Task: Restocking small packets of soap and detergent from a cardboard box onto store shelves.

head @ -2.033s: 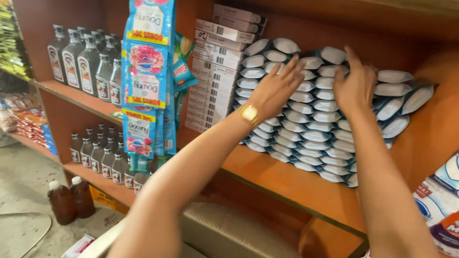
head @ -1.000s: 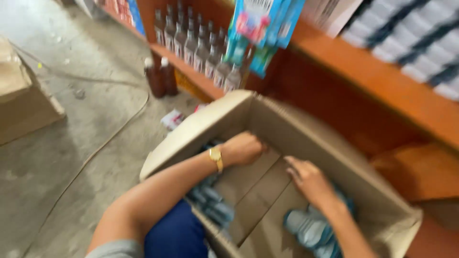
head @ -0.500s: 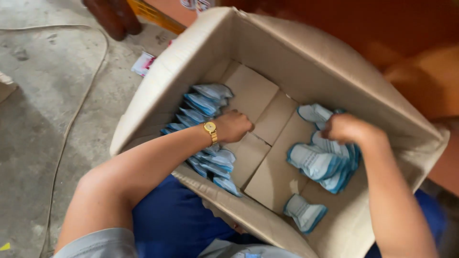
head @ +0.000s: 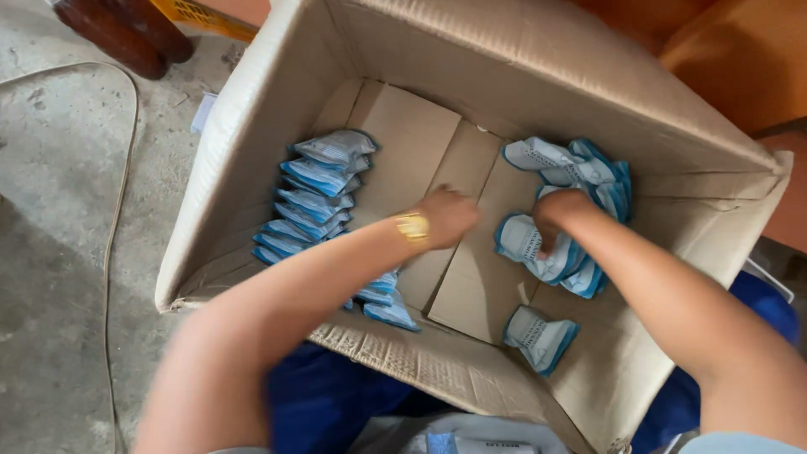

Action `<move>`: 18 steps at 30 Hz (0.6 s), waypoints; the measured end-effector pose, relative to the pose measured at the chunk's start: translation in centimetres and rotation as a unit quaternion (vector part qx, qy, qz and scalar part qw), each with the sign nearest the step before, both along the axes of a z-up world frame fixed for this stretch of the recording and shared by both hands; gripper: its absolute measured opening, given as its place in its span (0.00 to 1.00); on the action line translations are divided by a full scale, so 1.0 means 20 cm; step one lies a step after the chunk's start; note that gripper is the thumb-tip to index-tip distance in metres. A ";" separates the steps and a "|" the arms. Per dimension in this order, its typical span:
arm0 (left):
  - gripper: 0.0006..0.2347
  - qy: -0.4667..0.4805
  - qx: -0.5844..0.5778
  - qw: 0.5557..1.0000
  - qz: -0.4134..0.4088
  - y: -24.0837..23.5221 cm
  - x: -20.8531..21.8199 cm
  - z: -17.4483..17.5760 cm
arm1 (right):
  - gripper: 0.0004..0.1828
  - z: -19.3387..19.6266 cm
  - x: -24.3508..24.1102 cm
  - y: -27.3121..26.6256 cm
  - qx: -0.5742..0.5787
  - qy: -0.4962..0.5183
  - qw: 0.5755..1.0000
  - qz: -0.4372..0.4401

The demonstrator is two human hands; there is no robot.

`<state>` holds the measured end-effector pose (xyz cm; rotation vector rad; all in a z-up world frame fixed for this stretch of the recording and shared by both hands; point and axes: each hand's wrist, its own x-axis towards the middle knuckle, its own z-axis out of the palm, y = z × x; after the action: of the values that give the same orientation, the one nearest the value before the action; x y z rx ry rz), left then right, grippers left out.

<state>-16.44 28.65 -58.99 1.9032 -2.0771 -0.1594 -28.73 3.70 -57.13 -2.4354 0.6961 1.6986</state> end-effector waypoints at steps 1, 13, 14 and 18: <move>0.07 -0.018 0.068 0.997 0.027 -0.13 -0.06 0.03 | 0.35 0.01 0.02 0.03 0.002 -0.016 1.000 0.019; 0.28 0.216 0.238 0.927 0.193 -0.28 0.04 0.25 | 0.30 0.41 0.21 0.14 0.074 -0.256 0.954 0.136; 0.30 0.257 0.220 0.919 0.202 -0.23 0.07 0.28 | 0.24 0.55 0.21 0.15 0.121 -0.327 0.934 0.071; 0.30 0.208 0.140 0.931 0.265 0.01 0.06 0.60 | 0.17 1.02 0.13 0.26 0.150 -0.374 0.915 0.029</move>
<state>-15.21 28.87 -46.91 2.2761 -1.2693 -0.6922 -26.11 8.97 -36.74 -2.5788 0.2335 0.6769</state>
